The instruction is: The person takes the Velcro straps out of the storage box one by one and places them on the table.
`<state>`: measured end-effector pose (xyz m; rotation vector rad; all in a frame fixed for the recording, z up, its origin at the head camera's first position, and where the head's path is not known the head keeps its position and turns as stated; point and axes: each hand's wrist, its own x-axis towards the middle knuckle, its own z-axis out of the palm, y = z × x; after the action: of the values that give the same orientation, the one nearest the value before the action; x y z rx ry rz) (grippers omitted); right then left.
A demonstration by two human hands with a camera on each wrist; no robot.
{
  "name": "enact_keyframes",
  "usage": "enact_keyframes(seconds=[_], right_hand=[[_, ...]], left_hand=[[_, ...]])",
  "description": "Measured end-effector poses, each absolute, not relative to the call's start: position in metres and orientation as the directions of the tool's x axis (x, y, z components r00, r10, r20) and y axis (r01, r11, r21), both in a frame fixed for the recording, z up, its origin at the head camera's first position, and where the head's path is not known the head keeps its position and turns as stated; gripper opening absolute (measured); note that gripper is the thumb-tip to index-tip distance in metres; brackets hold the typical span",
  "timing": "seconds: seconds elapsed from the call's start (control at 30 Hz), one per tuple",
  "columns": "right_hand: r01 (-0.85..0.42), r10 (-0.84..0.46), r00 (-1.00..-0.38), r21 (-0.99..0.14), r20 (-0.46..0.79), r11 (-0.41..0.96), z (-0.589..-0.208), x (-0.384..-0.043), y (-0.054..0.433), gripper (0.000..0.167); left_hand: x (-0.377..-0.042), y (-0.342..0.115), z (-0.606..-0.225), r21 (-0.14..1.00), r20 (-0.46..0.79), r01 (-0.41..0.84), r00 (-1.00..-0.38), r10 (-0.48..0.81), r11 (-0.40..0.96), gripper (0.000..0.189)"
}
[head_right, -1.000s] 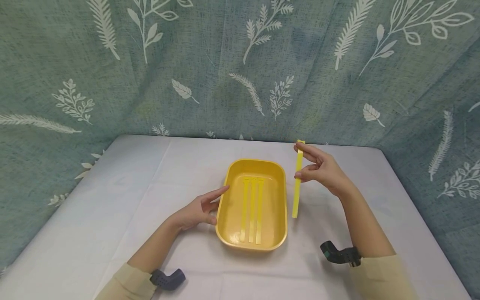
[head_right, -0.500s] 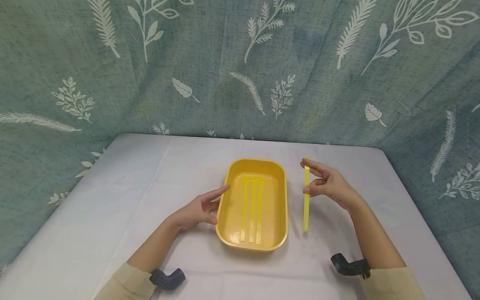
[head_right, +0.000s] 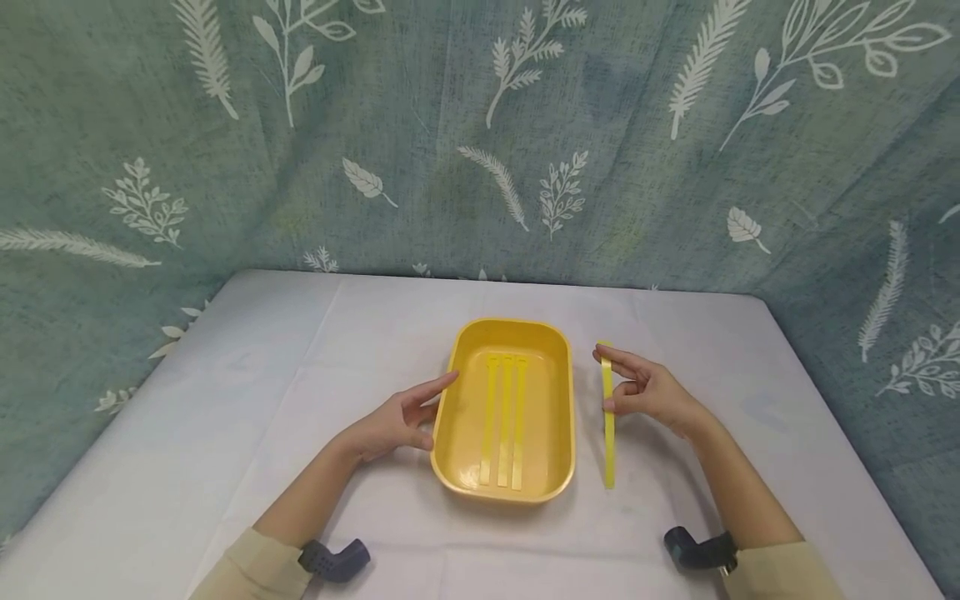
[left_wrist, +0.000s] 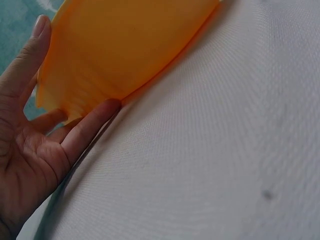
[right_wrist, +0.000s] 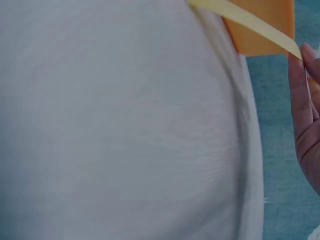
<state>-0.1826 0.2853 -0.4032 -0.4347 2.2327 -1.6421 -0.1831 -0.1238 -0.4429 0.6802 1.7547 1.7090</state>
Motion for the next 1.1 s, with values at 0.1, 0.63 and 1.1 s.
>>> enact_keyframes(seconds=[0.1, 0.63, 1.1], right_hand=[[-0.066, -0.444, -0.894, -0.962, -0.061, 0.265, -0.411, -0.183, 0.285, 0.080], [-0.139, -0.364, -0.932, -0.921, -0.003, 0.365, -0.432, -0.186, 0.279, 0.081], [-0.170, -0.247, -0.969, -0.784, 0.022, 0.597, -0.438, -0.184, 0.273, 0.071]], left_hand=[[-0.183, -0.124, -0.443, 0.998, -0.060, -0.037, -0.698, 0.714, 0.048, 0.102], [-0.181, -0.124, -0.443, 0.998, -0.059, -0.035, -0.701, 0.711, 0.048, 0.104], [-0.181, -0.125, -0.444, 0.998, -0.055, -0.042, -0.691, 0.721, 0.036, 0.100]])
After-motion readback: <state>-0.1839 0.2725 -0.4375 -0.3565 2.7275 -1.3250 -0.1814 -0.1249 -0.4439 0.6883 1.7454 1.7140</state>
